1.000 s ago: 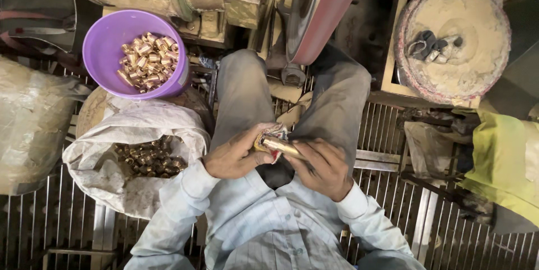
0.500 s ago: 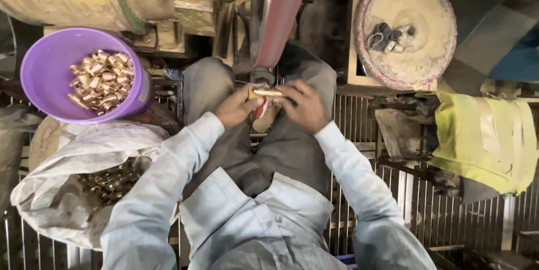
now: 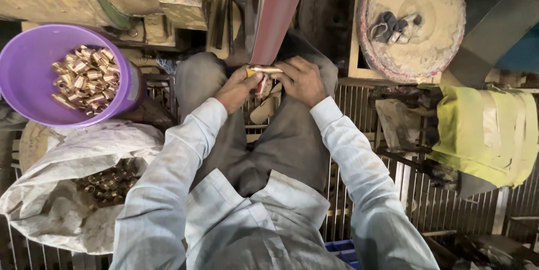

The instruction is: The person sits on a metal grate floor and repeatedly polishes small brass-colored metal parts using a belt sander. They pick up parts from a white sack, press them against the moving belt, and place the finished pieces into a purple bucket.

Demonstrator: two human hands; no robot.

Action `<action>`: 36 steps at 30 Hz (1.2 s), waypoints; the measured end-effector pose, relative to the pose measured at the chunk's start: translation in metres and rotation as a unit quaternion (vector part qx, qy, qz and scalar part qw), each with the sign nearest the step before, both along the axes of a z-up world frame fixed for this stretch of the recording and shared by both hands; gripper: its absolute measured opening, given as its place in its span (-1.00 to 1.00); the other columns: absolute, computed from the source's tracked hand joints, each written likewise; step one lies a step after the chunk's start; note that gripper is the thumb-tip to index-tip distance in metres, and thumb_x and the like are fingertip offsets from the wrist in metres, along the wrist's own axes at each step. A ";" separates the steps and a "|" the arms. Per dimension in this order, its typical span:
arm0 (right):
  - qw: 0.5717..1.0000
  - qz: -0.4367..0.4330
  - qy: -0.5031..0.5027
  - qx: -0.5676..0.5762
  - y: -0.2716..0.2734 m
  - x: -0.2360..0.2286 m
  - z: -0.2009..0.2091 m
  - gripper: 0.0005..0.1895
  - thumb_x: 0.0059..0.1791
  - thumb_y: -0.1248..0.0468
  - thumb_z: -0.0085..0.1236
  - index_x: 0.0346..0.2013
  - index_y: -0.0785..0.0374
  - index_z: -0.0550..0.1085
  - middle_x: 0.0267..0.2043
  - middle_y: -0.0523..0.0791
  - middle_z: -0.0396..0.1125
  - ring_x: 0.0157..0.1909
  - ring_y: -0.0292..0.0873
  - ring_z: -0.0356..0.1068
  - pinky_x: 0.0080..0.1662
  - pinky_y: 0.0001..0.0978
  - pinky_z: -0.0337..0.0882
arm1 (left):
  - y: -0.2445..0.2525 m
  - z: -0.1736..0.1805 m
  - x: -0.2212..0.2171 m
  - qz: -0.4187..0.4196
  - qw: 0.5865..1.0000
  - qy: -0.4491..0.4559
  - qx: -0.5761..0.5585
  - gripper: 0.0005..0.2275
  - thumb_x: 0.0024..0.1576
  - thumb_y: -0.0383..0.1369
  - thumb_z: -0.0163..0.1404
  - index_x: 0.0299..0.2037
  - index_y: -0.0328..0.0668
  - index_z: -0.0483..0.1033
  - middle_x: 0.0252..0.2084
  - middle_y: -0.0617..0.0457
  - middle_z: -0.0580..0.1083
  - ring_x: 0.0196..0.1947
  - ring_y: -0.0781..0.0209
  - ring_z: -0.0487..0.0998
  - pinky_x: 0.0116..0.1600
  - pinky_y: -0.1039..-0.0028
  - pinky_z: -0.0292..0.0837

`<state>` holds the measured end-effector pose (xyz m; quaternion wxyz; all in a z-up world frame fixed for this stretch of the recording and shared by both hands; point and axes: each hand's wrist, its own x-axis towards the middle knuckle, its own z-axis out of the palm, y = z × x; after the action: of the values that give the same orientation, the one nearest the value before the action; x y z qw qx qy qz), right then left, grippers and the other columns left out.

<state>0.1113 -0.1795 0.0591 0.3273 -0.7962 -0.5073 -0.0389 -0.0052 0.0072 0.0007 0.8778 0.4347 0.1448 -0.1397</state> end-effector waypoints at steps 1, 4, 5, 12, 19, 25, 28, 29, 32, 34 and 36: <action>1.000 0.003 0.010 0.004 0.000 0.001 -0.001 -0.79 -0.03 0.25 0.36 -0.14 0.24 0.58 -0.22 -0.07 0.46 -0.18 0.00 0.49 -0.14 -0.19 0.49 | 0.000 -0.001 0.001 0.000 1.000 -0.005 0.000 -0.79 0.38 -0.36 -0.17 0.07 -0.31 0.44 -0.24 0.11 0.48 -0.29 0.36 0.45 -0.20 0.50 0.42; 0.998 0.010 0.058 -0.022 -0.001 0.006 -0.004 -0.79 -0.04 0.26 0.34 -0.15 0.27 0.60 -0.28 -0.03 0.46 -0.24 0.04 0.47 -0.17 -0.15 0.47 | -0.002 -0.004 0.000 0.006 1.000 -0.022 0.003 -0.79 0.39 -0.37 -0.16 0.09 -0.30 0.46 -0.26 0.12 0.45 -0.32 0.37 0.42 -0.22 0.51 0.40; 0.997 0.014 0.076 -0.025 0.000 0.008 -0.004 -0.79 -0.03 0.25 0.34 -0.16 0.27 0.60 -0.29 -0.02 0.46 -0.25 0.05 0.47 -0.18 -0.15 0.46 | -0.003 -0.005 0.000 0.009 0.999 -0.030 0.006 -0.79 0.39 -0.37 -0.15 0.09 -0.31 0.47 -0.27 0.12 0.44 -0.33 0.37 0.41 -0.22 0.51 0.39; 0.967 0.019 0.247 -0.056 0.004 0.019 -0.004 -0.75 0.04 0.17 0.27 -0.14 0.29 0.63 -0.26 0.00 0.51 -0.26 -0.04 0.52 -0.20 -0.23 0.48 | -0.005 -0.007 0.001 0.025 0.998 -0.005 0.059 -0.84 0.38 -0.38 -0.13 0.04 -0.26 0.43 -0.25 0.18 0.45 -0.32 0.43 0.41 -0.20 0.55 0.41; 0.898 -0.002 0.411 -0.155 0.008 0.037 -0.017 -0.64 0.11 0.10 0.21 -0.29 0.40 0.63 -0.55 -0.10 0.36 -0.47 -0.27 0.27 -0.35 -0.35 0.33 | -0.005 -0.010 0.002 0.024 0.998 0.008 0.051 -0.84 0.37 -0.37 -0.13 0.03 -0.25 0.43 -0.25 0.14 0.49 -0.33 0.41 0.44 -0.20 0.55 0.41; 0.654 -0.043 0.730 -0.194 0.012 0.048 0.005 -0.58 0.12 0.03 0.05 -0.32 0.35 0.58 -0.72 -0.32 0.01 -0.69 -0.38 -0.11 -0.58 -0.42 -0.11 | -0.002 -0.003 -0.004 0.003 0.997 -0.018 0.080 -0.82 0.38 -0.37 -0.15 0.07 -0.31 0.41 -0.22 0.13 0.49 -0.30 0.40 0.45 -0.19 0.52 0.42; 0.614 -0.016 0.774 -0.153 0.004 0.025 0.021 -0.47 0.16 -0.06 -0.04 -0.41 0.32 0.55 -0.73 -0.31 -0.03 -0.72 -0.37 -0.13 -0.59 -0.40 -0.13 | -0.001 0.010 -0.015 0.007 0.989 -0.083 0.125 -0.78 0.34 -0.41 -0.13 0.14 -0.29 0.32 -0.18 0.14 0.50 -0.26 0.41 0.46 -0.16 0.54 0.44; 0.651 -0.024 0.745 -0.145 -0.001 0.012 0.024 -0.47 0.15 -0.08 -0.06 -0.41 0.30 0.54 -0.73 -0.31 0.00 -0.71 -0.36 -0.10 -0.59 -0.40 -0.10 | -0.002 0.015 -0.024 0.012 0.980 -0.124 0.154 -0.76 0.34 -0.42 -0.12 0.18 -0.28 0.30 -0.16 0.13 0.49 -0.23 0.42 0.47 -0.12 0.54 0.45; 0.716 -0.011 0.686 -0.131 -0.020 -0.035 0.028 -0.44 0.14 -0.12 -0.14 -0.42 0.25 0.53 -0.71 -0.28 0.13 -0.67 -0.36 0.06 -0.56 -0.42 0.06 | -0.002 0.035 -0.058 -0.010 0.965 -0.190 0.183 -0.75 0.39 -0.42 -0.14 0.23 -0.26 0.27 -0.24 0.13 0.46 -0.29 0.42 0.44 -0.14 0.56 0.43; 0.727 -0.025 0.672 -0.139 -0.028 -0.064 0.028 -0.43 0.15 -0.14 -0.16 -0.46 0.24 0.48 -0.68 -0.28 0.13 -0.64 -0.38 0.05 -0.55 -0.45 0.03 | -0.003 0.051 -0.081 -0.022 0.964 -0.179 0.195 -0.75 0.39 -0.40 -0.14 0.23 -0.24 0.28 -0.31 0.12 0.45 -0.37 0.41 0.43 -0.21 0.55 0.41; 0.754 0.007 0.644 -0.131 -0.034 -0.089 0.030 -0.48 0.17 -0.12 -0.10 -0.46 0.22 0.40 -0.61 -0.27 0.20 -0.56 -0.40 0.15 -0.47 -0.49 0.14 | -0.003 0.066 -0.096 -0.024 0.968 -0.136 0.211 -0.74 0.34 -0.38 -0.10 0.21 -0.21 0.32 -0.37 0.11 0.45 -0.44 0.40 0.43 -0.27 0.53 0.40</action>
<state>0.0228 -0.2132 0.0891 0.4696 -0.6643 -0.1822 0.5523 -0.1013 0.0041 0.0672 0.7739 0.6285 0.0400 -0.0667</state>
